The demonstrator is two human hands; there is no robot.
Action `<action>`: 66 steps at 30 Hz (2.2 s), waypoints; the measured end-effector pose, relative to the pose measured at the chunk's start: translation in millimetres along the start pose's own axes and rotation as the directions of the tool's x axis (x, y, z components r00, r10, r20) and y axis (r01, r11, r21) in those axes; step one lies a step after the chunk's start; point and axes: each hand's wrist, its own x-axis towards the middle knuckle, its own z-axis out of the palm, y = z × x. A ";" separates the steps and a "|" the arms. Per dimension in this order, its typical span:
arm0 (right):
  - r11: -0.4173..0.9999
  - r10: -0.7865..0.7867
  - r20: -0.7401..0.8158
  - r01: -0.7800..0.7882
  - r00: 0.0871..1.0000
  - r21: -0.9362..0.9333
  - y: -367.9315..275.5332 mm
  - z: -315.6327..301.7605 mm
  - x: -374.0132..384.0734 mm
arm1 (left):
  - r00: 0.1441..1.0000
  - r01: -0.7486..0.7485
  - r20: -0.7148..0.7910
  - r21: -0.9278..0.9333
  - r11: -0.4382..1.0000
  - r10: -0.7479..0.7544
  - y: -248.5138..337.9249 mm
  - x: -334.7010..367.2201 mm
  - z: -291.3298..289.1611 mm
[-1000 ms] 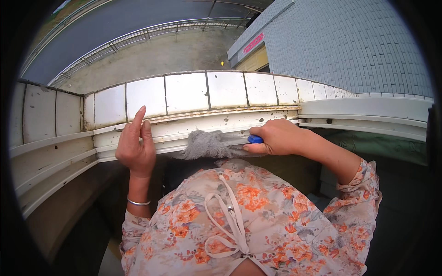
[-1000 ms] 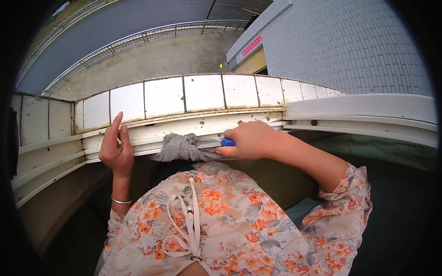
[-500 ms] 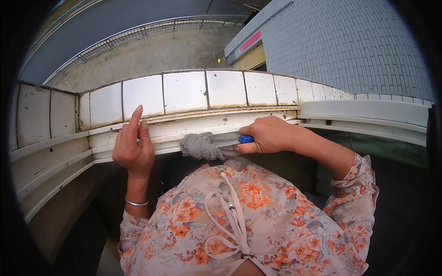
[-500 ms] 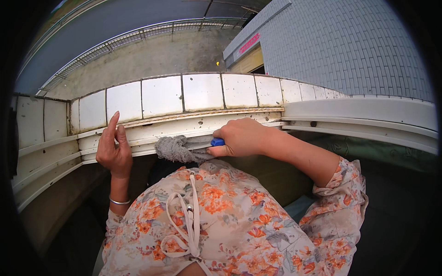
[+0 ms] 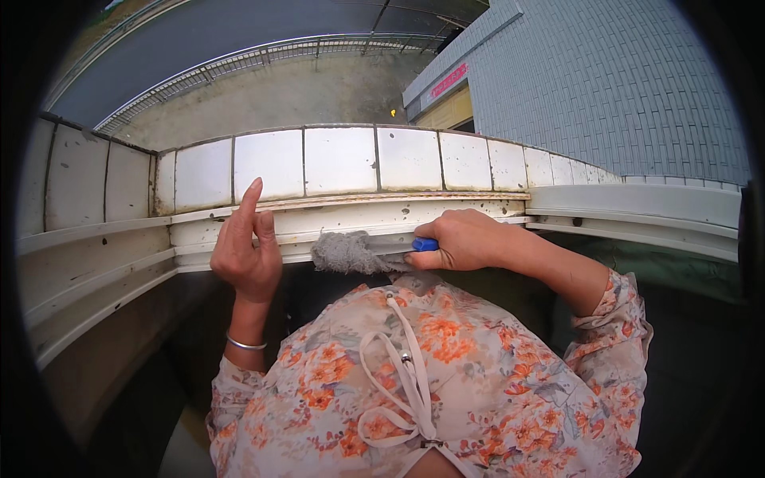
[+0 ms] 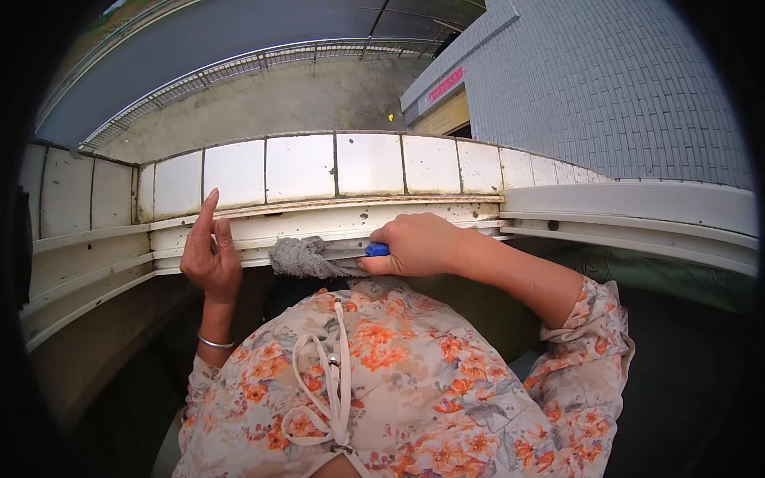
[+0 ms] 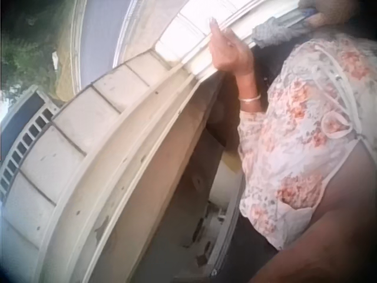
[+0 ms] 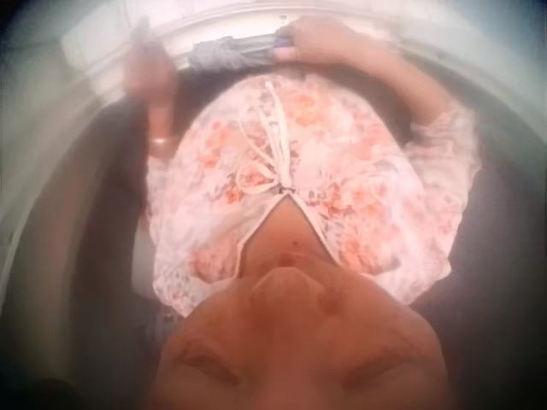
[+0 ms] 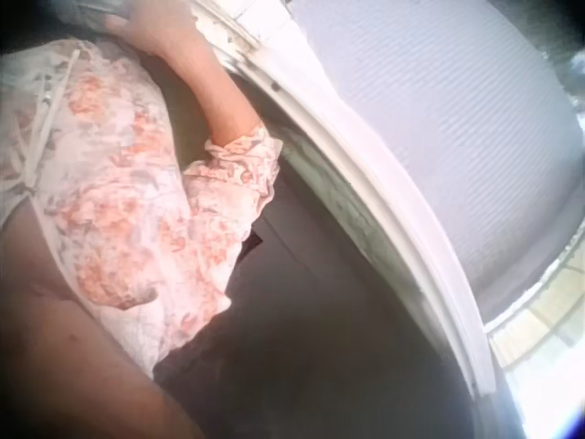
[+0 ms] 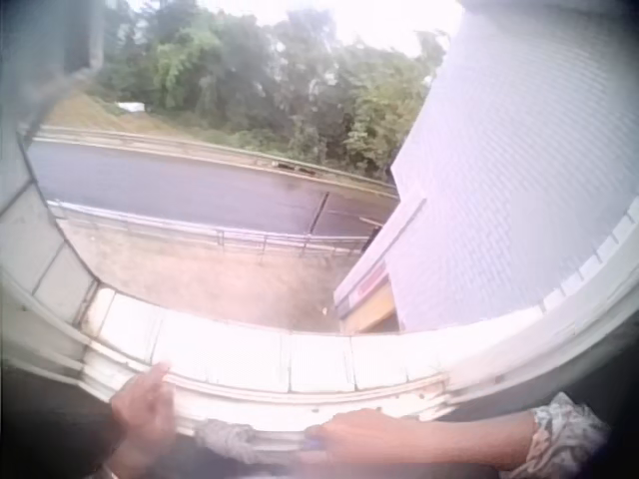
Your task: The person scrapes and wipes a white window frame using a blue scraper and a gray cloth. They repeatedly scrape along the frame's grooves and wipe away debris, working along the length of the frame.
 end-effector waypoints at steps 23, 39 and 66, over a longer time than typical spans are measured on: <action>0.808 -0.367 -0.304 0.464 0.879 0.363 -68.2 28.3 6.2 | 0.792 0.427 -0.117 -0.596 0.680 -0.599 9.6 -68.4 -67.0; 0.820 -0.573 -0.510 0.437 0.642 -0.371 -142.0 34.8 134.9 | 0.811 0.443 -0.240 -0.343 0.828 -0.534 -18.5 -86.3 -61.9; 0.747 0.565 -0.664 -0.645 0.490 0.160 82.4 105.6 -158.9 | 0.575 -0.394 0.567 -0.440 0.807 0.590 241.6 -11.5 175.7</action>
